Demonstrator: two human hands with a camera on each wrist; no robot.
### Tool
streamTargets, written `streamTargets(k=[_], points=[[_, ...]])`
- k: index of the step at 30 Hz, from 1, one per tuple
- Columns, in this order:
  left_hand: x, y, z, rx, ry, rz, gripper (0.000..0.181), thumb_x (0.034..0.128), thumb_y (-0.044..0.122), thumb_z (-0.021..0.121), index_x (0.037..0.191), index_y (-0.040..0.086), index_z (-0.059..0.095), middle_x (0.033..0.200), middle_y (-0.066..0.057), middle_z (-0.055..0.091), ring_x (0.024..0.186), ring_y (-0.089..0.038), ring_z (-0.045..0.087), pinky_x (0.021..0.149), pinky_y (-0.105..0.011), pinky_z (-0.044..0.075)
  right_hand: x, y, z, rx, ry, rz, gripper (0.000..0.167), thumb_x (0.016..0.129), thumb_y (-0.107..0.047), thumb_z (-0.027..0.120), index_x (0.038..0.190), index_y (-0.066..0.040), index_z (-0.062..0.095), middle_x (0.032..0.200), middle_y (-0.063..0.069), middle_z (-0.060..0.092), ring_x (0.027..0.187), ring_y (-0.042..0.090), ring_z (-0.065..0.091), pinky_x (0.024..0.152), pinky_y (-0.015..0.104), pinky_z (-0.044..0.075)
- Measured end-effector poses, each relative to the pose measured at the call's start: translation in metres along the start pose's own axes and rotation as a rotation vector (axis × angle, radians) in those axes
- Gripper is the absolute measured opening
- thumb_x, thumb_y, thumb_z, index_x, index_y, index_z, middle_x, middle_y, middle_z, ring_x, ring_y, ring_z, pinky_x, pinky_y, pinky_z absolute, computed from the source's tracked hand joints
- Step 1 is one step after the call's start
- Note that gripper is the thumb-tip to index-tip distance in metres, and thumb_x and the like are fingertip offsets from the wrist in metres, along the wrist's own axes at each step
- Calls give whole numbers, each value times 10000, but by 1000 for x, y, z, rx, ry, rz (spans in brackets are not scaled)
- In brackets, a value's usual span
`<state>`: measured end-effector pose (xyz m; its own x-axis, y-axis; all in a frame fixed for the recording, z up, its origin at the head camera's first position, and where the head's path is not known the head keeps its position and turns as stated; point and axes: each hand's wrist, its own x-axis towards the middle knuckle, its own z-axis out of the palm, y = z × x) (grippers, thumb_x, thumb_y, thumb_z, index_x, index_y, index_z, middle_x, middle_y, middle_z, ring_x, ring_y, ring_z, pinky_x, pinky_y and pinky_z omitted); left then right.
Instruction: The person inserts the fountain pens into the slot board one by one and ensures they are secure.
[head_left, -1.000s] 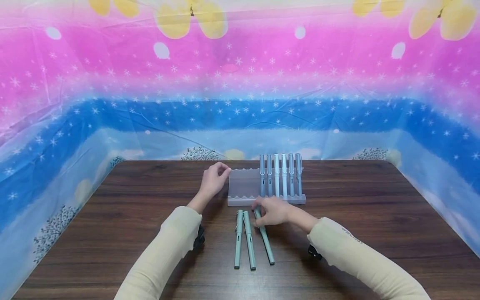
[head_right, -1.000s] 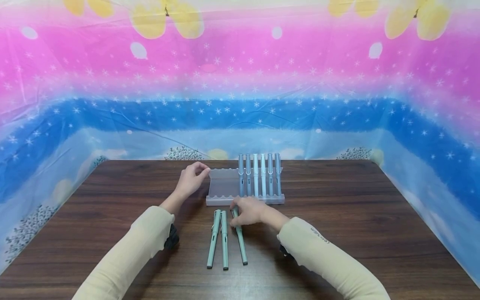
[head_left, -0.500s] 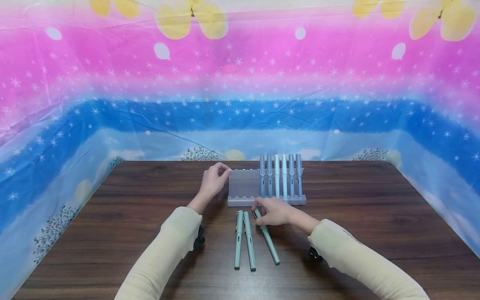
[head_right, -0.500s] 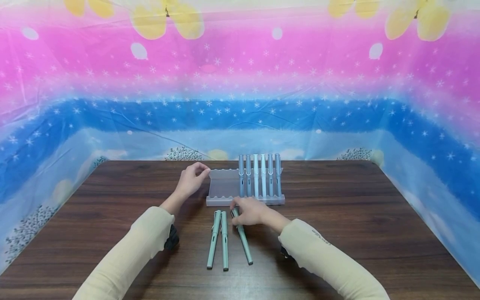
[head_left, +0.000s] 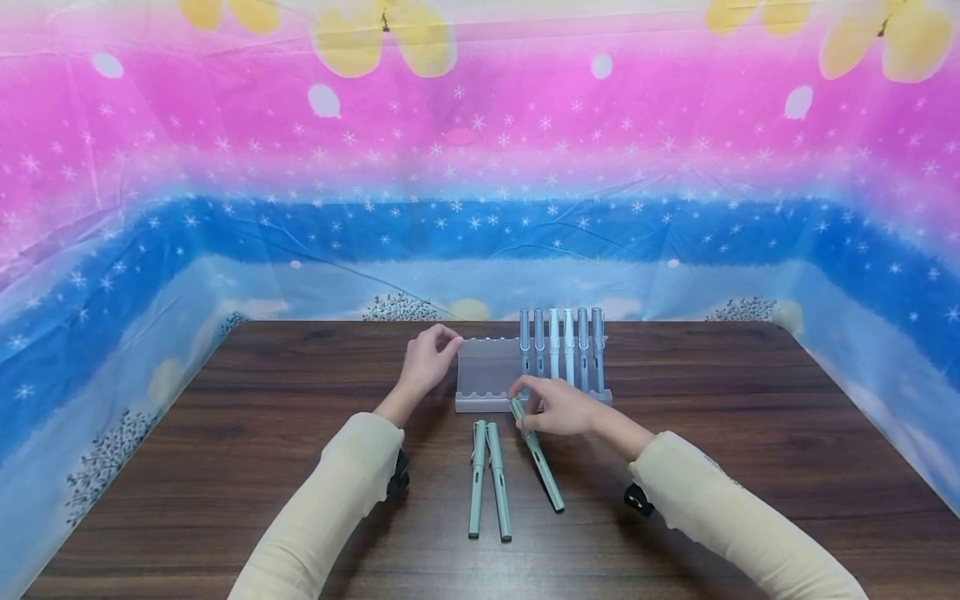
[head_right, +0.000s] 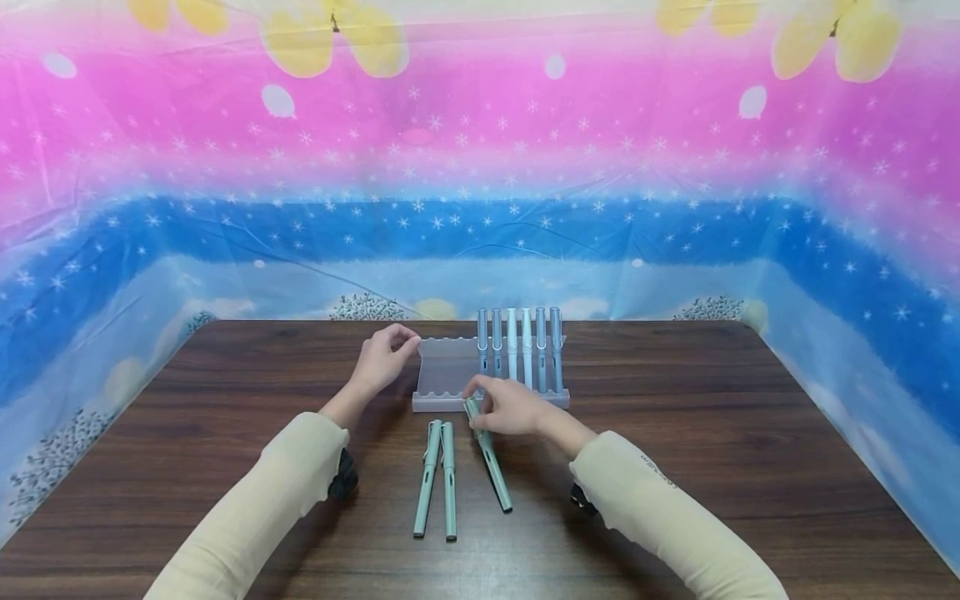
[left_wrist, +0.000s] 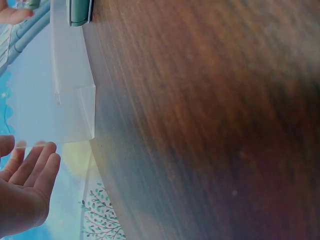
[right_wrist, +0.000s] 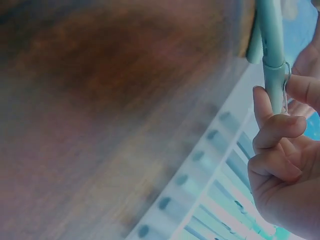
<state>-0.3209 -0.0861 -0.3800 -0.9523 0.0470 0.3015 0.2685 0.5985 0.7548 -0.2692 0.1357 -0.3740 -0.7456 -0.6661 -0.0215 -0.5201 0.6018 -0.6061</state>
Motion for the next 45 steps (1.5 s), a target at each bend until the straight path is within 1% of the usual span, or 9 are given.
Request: streamTargets(k=[4, 7, 11, 16, 20, 25, 37, 42, 45], points=[[0, -1, 0, -6, -2, -2, 152, 881, 168, 543, 924, 36, 603, 925, -102, 635, 901, -229, 565, 777, -369, 417, 0, -3, -6, 15, 33, -14, 369, 828, -124, 602, 1165, -54, 471, 767, -30, 585, 539, 130, 513, 533, 287, 427], [0, -1, 0, -7, -3, 6, 161, 884, 175, 540, 926, 33, 602, 923, -103, 636, 901, -231, 567, 774, -368, 419, 1, -4, -10, 28, 64, -29, 363, 838, -127, 597, 1171, -77, 461, 782, -20, 589, 507, 142, 497, 520, 292, 425], [0, -1, 0, -3, -3, 19, 172, 887, 184, 535, 925, 31, 603, 922, -105, 634, 897, -233, 568, 771, -368, 423, 2, -5, -16, 49, 105, -29, 367, 846, -133, 592, 1182, -128, 446, 796, -17, 587, 556, 161, 526, 533, 308, 436], [1, -1, 0, -8, -1, 14, 163, 884, 176, 540, 920, 31, 604, 912, -104, 635, 881, -231, 569, 772, -365, 422, 3, -4, -20, 74, 152, -25, 375, 847, -141, 594, 1189, -154, 440, 820, -11, 577, 600, 155, 525, 530, 321, 434], [1, -1, 0, -10, -2, 11, 164, 885, 180, 540, 916, 33, 605, 898, -98, 635, 868, -227, 567, 767, -362, 422, 4, -3, -23, 98, 200, -54, 377, 845, -124, 595, 1186, -161, 441, 829, 3, 581, 540, 157, 503, 489, 319, 419], [1, 0, 0, -9, -3, 13, 163, 883, 181, 543, 915, 34, 606, 907, -97, 635, 877, -225, 566, 770, -361, 421, 8, -1, -26, 81, 266, -77, 373, 848, -119, 592, 1186, -170, 443, 817, -2, 581, 459, 153, 454, 466, 305, 406], [0, 1, -1, -7, -3, 9, 175, 885, 187, 540, 925, 29, 603, 938, -112, 633, 912, -241, 561, 786, -374, 414, 16, -3, -34, 61, 407, -41, 378, 838, -128, 605, 1181, -175, 451, 860, 24, 561, 558, 158, 529, 497, 319, 435], [0, 1, -1, -7, -3, 0, 171, 884, 187, 542, 921, 32, 605, 940, -111, 634, 915, -240, 560, 789, -372, 413, 18, -3, -36, 65, 451, -42, 369, 846, -128, 595, 1183, -161, 450, 869, 36, 554, 552, 228, 556, 483, 324, 437], [0, 1, -1, -7, -5, 0, 173, 884, 188, 542, 925, 31, 604, 947, -113, 632, 923, -243, 558, 793, -373, 412, 20, -3, -39, 68, 475, -62, 371, 845, -121, 595, 1185, -146, 450, 862, 44, 552, 576, 258, 569, 496, 322, 443]])
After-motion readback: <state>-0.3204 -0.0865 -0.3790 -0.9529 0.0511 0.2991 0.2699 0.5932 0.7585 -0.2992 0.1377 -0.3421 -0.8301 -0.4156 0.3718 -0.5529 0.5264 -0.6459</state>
